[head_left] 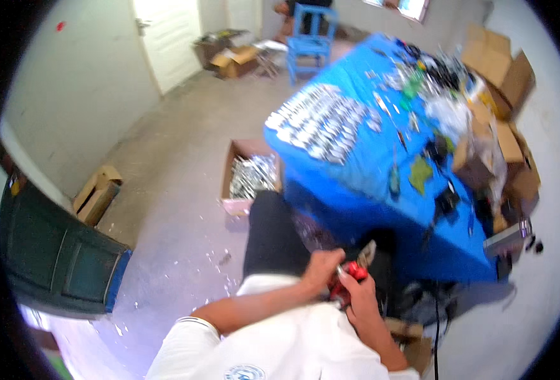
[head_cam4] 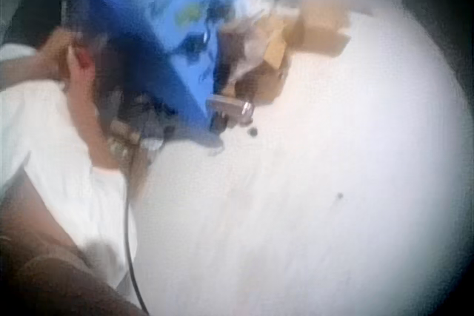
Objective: The person uses pliers to strip the ends of wires on a small lock mechanism, then uses a screwdriver to pry open the lock casing. The person repeats this process on multiple locks, placing the finished items on a blue-covered table.
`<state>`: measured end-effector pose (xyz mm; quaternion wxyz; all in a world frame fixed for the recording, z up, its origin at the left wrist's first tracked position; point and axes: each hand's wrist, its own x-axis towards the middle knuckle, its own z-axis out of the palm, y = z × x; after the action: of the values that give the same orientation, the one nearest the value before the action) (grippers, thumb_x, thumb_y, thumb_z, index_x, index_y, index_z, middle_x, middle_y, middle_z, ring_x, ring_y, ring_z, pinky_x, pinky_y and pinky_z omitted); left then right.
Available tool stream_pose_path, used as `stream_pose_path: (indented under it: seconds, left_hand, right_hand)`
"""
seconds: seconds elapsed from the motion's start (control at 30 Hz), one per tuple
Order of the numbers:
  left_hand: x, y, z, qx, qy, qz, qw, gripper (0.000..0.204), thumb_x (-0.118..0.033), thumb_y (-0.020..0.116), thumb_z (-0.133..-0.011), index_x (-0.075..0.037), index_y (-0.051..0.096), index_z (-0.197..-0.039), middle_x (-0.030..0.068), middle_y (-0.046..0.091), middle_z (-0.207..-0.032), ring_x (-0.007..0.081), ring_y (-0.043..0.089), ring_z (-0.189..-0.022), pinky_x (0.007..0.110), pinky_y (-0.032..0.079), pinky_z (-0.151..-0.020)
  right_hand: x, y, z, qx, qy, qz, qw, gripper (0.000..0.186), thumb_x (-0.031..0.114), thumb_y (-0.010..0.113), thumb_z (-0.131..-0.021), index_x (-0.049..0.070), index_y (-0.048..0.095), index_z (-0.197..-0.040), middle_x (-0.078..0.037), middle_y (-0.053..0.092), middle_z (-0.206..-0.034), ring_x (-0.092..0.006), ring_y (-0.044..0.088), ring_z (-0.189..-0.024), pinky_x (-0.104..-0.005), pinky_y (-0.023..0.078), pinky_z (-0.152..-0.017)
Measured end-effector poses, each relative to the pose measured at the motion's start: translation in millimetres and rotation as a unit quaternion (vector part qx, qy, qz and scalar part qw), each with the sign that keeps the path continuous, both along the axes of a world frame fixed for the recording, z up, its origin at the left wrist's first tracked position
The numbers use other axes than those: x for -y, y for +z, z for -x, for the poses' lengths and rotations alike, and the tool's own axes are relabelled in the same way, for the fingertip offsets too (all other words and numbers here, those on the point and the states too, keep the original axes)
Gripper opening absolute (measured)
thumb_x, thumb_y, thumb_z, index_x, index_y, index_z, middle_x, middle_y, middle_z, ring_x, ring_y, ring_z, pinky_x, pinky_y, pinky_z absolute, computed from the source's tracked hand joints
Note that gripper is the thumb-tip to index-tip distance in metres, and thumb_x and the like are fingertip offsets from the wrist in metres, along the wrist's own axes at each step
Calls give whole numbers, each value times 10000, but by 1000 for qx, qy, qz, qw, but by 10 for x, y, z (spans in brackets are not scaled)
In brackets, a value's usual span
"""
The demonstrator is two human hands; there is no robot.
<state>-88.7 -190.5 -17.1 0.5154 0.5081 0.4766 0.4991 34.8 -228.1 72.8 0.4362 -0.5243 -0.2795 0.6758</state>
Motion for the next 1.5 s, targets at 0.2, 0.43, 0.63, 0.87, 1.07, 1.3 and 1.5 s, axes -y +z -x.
stream_pose_path:
  seconds: [0.2,0.43,0.63,0.87,1.07,1.3,1.5]
  left_hand:
    - [14,279,195,270,-3,269,924,380,-423,535,-892,-117,488,-673,5,420,-548,119,378,-429,281,259,-380]
    - [13,303,172,380,-54,259,886,423,-395,476,-924,-96,445,-625,10,356,-509,115,300,-425,265,213,-398]
    - [66,226,162,388,-74,258,881,410,-390,456,-926,-84,461,-654,28,395,-530,125,318,-449,276,245,-418]
    - [110,216,154,370,-88,217,899,372,-358,454,-932,-87,469,-678,28,396,-544,112,316,-465,265,238,-426]
    - [156,230,119,270,-26,235,934,364,-337,498,-904,-63,491,-664,11,407,-556,93,347,-477,250,243,-436]
    - [204,257,123,151,-27,159,975,345,-315,506,-900,-54,526,-675,-22,414,-579,62,359,-499,235,269,-439]
    - [228,263,81,88,14,144,986,346,-305,512,-901,-58,534,-659,-41,437,-596,41,383,-524,214,297,-447]
  right_hand:
    - [201,-171,-171,-68,114,-24,991,431,42,554,-858,22,472,-1280,-142,620,-1059,-201,625,-959,-329,532,-783]
    - [178,34,-261,13,202,0,979,570,-41,510,-817,-24,373,-1370,-149,621,-1109,-206,631,-988,-305,507,-814]
    - [185,46,-347,-37,89,-63,993,654,-98,476,-755,-8,340,-1388,-187,567,-1191,-262,593,-1065,-333,559,-797]
    - [283,17,-543,572,163,-278,754,734,-130,611,-695,-41,357,-1378,-243,425,-1308,-386,431,-1217,-432,367,-1044]
    - [319,-169,-555,604,189,-326,702,706,-139,544,-678,-75,361,-1357,-272,399,-1306,-423,398,-1229,-460,341,-1049]
    - [255,-131,-551,613,236,-337,675,650,-119,530,-682,-106,384,-1315,-277,421,-1263,-425,408,-1201,-452,362,-1032]
    - [240,-138,-569,610,265,-333,668,661,-127,516,-654,-113,388,-1302,-274,440,-1241,-418,428,-1165,-457,371,-1019]
